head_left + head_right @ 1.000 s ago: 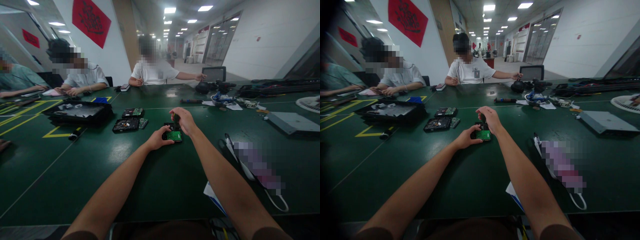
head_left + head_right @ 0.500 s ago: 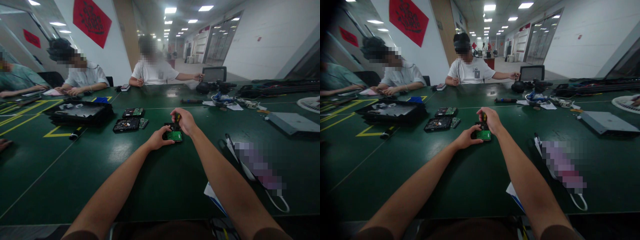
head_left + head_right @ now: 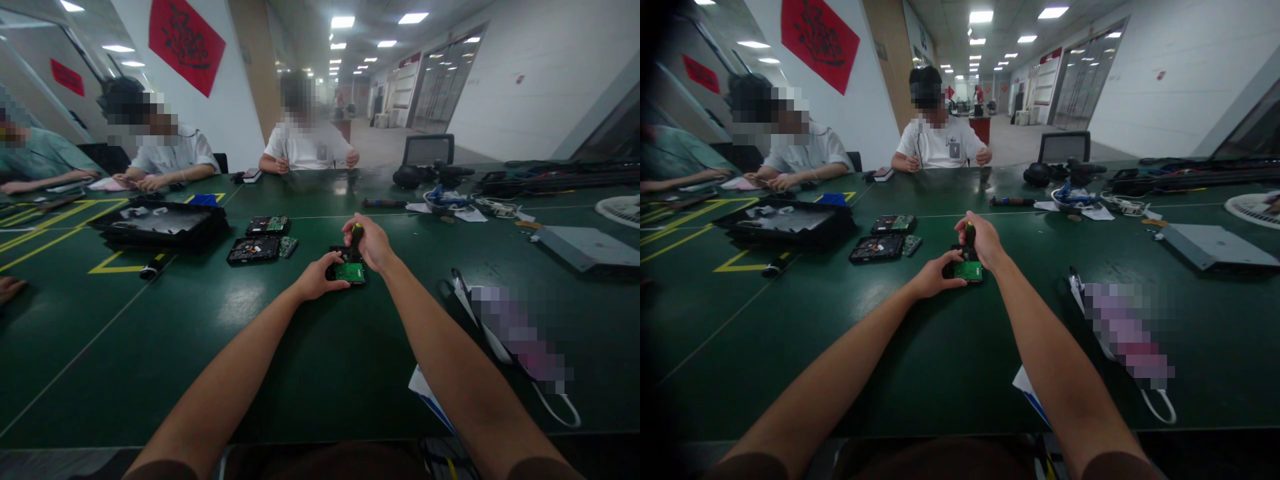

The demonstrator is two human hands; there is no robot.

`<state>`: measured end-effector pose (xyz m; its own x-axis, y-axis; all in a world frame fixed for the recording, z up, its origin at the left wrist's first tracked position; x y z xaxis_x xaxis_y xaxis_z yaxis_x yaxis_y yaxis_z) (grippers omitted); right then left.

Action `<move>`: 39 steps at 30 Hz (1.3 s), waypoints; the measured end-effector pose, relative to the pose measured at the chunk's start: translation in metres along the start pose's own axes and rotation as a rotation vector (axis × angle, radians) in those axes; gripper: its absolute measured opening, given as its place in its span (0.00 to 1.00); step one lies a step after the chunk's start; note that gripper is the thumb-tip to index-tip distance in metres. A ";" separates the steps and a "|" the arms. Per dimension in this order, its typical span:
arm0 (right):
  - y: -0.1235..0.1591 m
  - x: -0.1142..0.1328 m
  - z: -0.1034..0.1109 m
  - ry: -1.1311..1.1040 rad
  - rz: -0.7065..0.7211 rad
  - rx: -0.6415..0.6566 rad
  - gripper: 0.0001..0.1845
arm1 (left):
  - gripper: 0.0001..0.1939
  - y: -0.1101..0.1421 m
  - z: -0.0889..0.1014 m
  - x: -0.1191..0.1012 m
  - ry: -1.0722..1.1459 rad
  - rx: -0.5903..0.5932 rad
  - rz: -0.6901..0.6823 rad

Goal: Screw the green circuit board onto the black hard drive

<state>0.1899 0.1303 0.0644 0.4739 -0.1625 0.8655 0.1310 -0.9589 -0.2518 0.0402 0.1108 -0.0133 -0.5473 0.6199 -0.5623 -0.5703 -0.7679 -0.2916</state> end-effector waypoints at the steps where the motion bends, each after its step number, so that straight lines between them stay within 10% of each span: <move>1: -0.001 0.000 0.001 -0.007 0.009 -0.002 0.26 | 0.33 0.000 0.000 0.000 -0.003 0.002 0.002; 39: 0.000 -0.002 0.002 -0.006 0.072 -0.016 0.16 | 0.33 0.000 -0.001 0.002 -0.008 -0.019 -0.014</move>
<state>0.1910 0.1315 0.0621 0.4871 -0.2302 0.8425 0.0819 -0.9483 -0.3065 0.0399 0.1115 -0.0156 -0.5438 0.6321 -0.5520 -0.5667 -0.7617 -0.3140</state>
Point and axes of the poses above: each hand's wrist, its own y-axis away from the middle knuckle, its own z-axis out of the back of the hand, x = y × z, the point moved 5 cm from there along -y, towards the middle knuckle, and after that the axes turned 9 degrees about -y, right-handed, at the moved point
